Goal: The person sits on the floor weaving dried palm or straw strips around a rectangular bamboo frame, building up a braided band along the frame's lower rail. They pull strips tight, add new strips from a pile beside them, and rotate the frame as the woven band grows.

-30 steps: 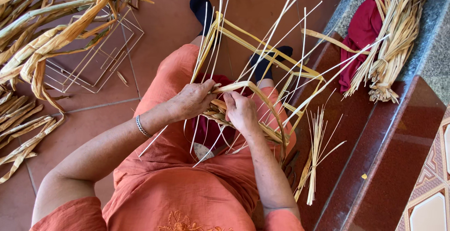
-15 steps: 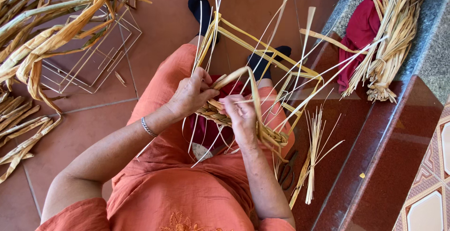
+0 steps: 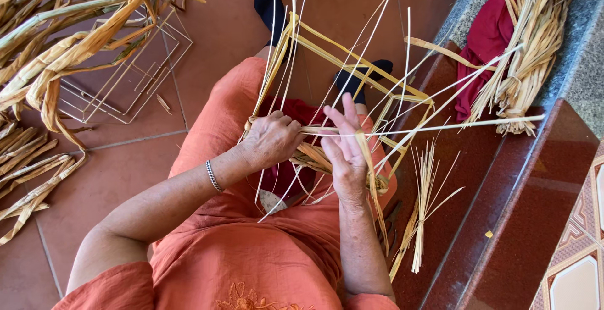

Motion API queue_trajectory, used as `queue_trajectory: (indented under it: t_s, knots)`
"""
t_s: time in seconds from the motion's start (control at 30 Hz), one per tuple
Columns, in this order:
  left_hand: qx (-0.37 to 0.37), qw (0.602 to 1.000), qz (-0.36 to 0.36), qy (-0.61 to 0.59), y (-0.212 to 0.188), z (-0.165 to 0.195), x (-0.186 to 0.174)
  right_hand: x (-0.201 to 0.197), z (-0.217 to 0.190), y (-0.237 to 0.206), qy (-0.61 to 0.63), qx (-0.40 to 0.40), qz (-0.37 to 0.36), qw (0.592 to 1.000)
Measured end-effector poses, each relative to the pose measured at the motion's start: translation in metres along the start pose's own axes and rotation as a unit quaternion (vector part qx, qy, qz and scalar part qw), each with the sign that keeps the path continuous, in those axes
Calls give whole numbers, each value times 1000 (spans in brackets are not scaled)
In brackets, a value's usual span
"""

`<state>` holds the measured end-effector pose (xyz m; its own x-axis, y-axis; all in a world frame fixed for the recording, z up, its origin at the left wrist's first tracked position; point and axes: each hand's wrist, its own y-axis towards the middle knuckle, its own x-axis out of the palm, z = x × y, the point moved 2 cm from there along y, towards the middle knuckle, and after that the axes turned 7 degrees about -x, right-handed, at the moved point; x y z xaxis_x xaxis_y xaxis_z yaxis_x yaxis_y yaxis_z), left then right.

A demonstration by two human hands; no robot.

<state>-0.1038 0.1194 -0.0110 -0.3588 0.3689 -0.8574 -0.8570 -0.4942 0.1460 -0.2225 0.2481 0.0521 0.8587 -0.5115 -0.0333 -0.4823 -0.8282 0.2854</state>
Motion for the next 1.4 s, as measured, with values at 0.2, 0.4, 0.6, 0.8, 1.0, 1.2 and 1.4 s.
queue_trajectory:
  t_s: [0.2, 0.4, 0.6, 0.8, 1.0, 1.2, 1.4]
  knots:
    - [-50, 997, 4, -58, 1, -9, -1, -35, 34, -15, 168, 170, 145, 960]
    - [-130, 986, -66, -85, 10, -11, -3, -54, 47, -36, 211, 200, 172, 941]
    - [-22, 997, -31, -73, 7, -4, -7, -51, 32, -46, -115, 151, 69, 979]
    - [-94, 986, 13, -135, 5, -15, -5, -60, 42, -54, -498, -6, 30, 866]
    - [-169, 959, -22, -225, 11, -28, -8, -82, 56, -76, -583, -41, 78, 808]
    - [-225, 900, -120, -353, 11, -36, -12, -100, 37, -73, -506, 14, 159, 848]
    - [-85, 972, -39, -217, 8, -13, -13, -23, 32, -20, -498, -206, -5, 842]
